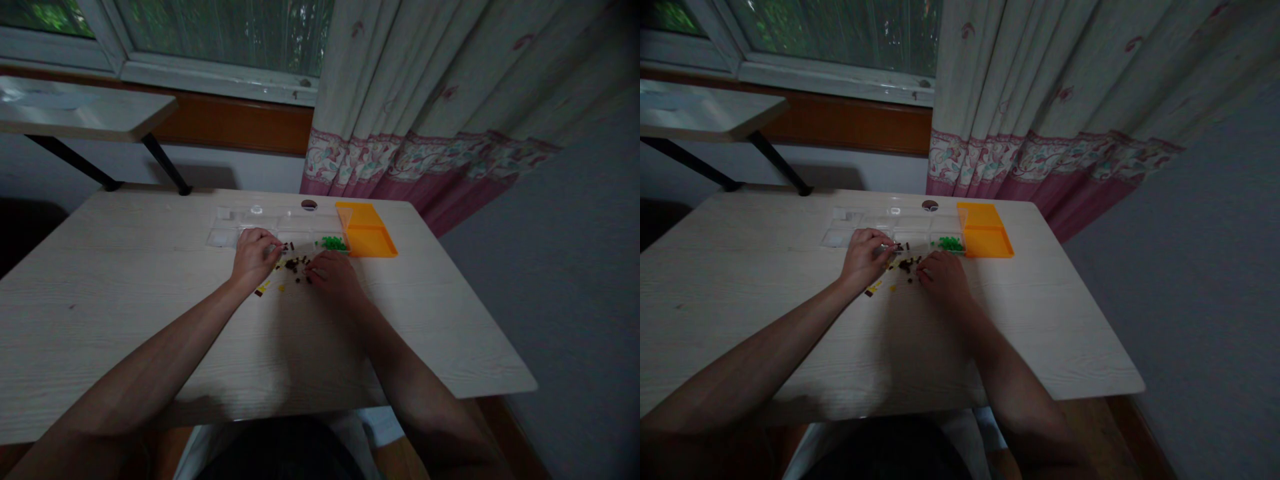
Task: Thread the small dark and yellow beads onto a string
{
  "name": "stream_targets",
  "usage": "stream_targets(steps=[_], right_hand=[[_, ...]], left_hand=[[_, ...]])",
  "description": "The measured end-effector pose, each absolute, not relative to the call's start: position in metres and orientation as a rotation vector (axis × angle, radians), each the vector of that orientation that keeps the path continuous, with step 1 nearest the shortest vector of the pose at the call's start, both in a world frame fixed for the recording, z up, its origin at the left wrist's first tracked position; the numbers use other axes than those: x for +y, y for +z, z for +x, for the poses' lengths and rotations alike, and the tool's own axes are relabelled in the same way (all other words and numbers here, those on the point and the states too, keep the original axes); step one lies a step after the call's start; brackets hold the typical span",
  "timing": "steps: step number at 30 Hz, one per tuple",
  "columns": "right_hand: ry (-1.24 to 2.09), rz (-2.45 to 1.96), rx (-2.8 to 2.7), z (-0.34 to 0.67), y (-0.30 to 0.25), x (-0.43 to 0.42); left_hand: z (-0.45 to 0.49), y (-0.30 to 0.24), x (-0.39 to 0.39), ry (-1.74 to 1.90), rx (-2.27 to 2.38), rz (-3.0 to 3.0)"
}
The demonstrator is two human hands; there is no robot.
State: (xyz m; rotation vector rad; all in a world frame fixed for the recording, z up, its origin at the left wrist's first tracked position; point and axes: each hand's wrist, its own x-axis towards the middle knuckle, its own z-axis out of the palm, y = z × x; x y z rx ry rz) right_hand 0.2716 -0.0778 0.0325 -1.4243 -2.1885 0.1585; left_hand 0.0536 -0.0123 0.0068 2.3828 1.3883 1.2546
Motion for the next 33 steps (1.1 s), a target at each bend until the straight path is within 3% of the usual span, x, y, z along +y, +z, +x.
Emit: stream_targets(steps=[22, 33], right_hand=[[0.222, -1.445, -2.148, 0.272, 0.032, -0.077], [0.390, -1.477, -1.940, 0.268, 0.033, -0.077]], left_hand=[[0.055, 0.007, -0.014, 1.213, 1.418, 2.383], [0.057, 0.018, -0.022, 1.127, 1.002, 2.567]])
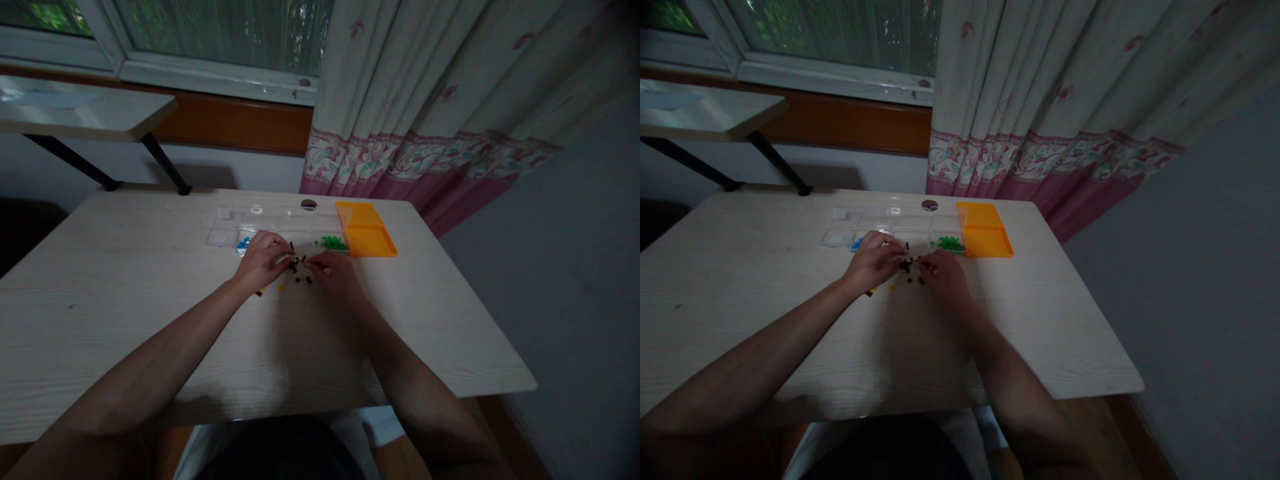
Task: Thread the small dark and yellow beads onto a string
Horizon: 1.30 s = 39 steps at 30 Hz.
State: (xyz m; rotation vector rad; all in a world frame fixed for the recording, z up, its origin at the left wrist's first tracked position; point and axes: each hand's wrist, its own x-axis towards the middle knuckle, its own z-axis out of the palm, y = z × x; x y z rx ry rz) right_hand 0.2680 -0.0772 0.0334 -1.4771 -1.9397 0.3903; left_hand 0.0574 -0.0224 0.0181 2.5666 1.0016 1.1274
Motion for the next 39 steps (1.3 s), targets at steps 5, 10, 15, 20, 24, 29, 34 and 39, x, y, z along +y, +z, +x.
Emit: stream_targets(steps=[5, 10, 15, 20, 24, 29, 34, 39], right_hand=[[0.537, -1.495, -1.845, 0.2618, 0.0309, -0.0796], [0.573, -1.524, -1.815, 0.2590, 0.0317, -0.0817], [0.528, -1.482, -1.839, 0.2579, 0.0301, -0.0820], [0.510, -1.460, -1.864, 0.2575, 0.0292, -0.0819], [0.501, -1.464, -1.867, 0.2577, 0.0304, -0.0821], [0.505, -1.436, -1.887, 0.2591, 0.0309, -0.0824], [0.503, -1.408, -1.906, 0.2601, 0.0285, -0.0813], [0.520, -1.425, -1.881, 0.2596, 0.0288, -0.0811]], left_hand=[[0.0570, 0.0181, -0.0230, 0.994, 0.767, 2.673], [0.0566, 0.0171, -0.0218, 0.954, 0.724, 2.696], [0.0572, 0.0203, -0.0235, 0.927, 0.743, 2.686], [0.0573, 0.0195, -0.0236, 0.938, 0.746, 2.678], [0.0568, 0.0178, -0.0226, 0.963, 0.750, 2.667], [0.0571, 0.0177, -0.0218, 1.038, 0.738, 2.649], [0.0571, 0.0180, -0.0220, 1.052, 0.739, 2.648], [0.0567, 0.0201, -0.0236, 1.033, 0.776, 2.630]])
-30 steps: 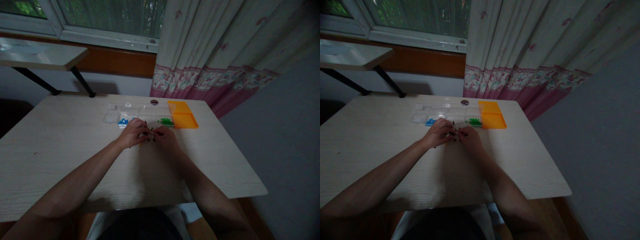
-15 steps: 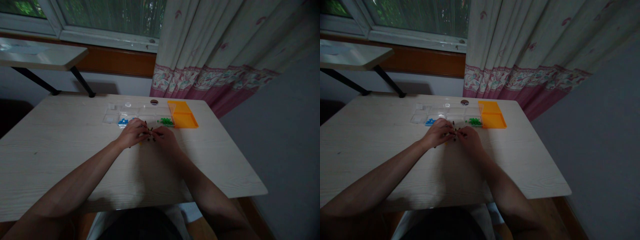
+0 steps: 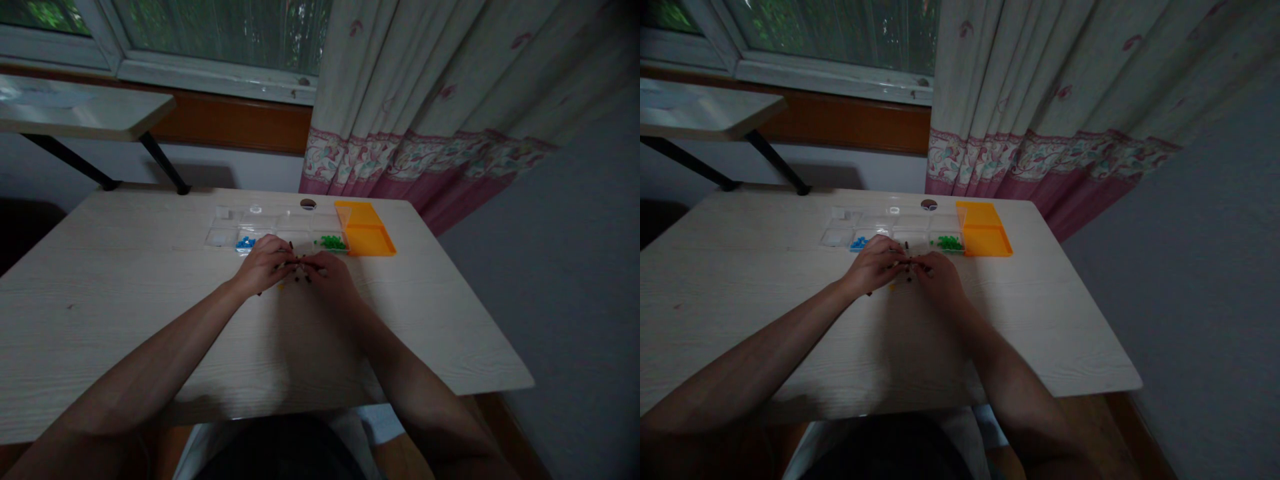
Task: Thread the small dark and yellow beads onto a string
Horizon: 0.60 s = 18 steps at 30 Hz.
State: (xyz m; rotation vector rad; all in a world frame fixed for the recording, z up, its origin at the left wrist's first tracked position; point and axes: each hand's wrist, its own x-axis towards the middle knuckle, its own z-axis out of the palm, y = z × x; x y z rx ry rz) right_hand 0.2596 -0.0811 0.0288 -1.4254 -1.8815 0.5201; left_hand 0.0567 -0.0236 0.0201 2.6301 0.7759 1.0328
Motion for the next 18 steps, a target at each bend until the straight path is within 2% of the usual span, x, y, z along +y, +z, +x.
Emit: stream_targets(steps=[18], right_hand=[[0.446, -1.420, -1.900, 0.2610, 0.0302, -0.0820]], left_hand=[[0.0566, 0.0182, -0.0226, 1.007, 0.788, 2.652]])
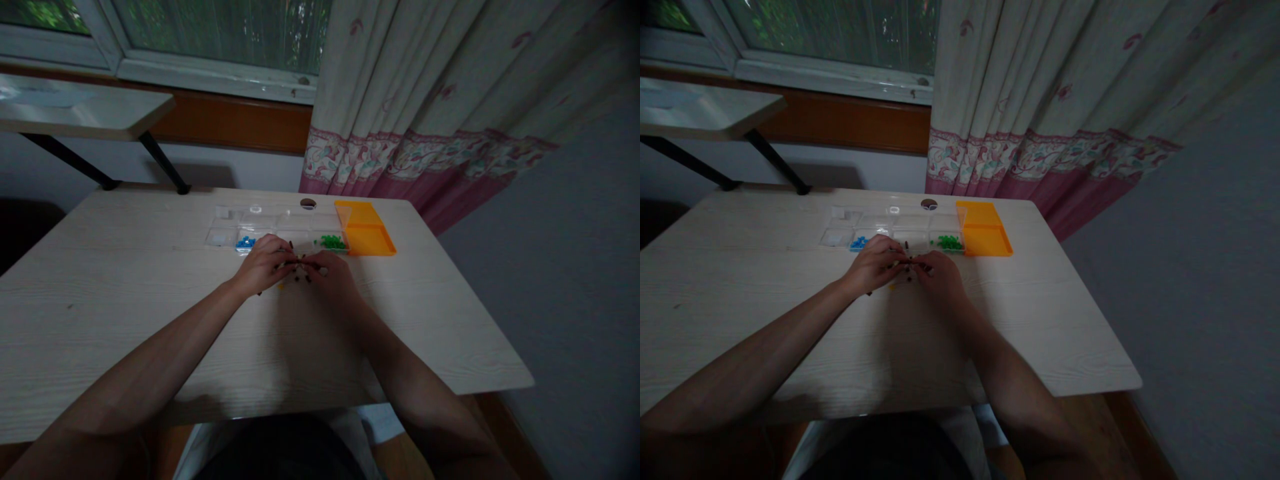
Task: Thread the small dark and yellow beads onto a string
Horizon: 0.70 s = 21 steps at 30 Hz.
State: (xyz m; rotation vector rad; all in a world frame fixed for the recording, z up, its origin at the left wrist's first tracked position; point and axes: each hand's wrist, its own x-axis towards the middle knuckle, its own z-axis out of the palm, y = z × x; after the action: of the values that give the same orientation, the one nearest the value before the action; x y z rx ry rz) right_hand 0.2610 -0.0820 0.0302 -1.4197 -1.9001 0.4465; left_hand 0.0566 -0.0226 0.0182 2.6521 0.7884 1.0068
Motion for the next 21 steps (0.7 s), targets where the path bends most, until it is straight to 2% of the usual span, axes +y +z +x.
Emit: stream_targets(steps=[21], right_hand=[[0.426, -1.466, -1.937, 0.2627, 0.0291, -0.0793]], left_hand=[[0.0565, 0.0163, -0.0206, 1.110, 0.764, 2.662]])
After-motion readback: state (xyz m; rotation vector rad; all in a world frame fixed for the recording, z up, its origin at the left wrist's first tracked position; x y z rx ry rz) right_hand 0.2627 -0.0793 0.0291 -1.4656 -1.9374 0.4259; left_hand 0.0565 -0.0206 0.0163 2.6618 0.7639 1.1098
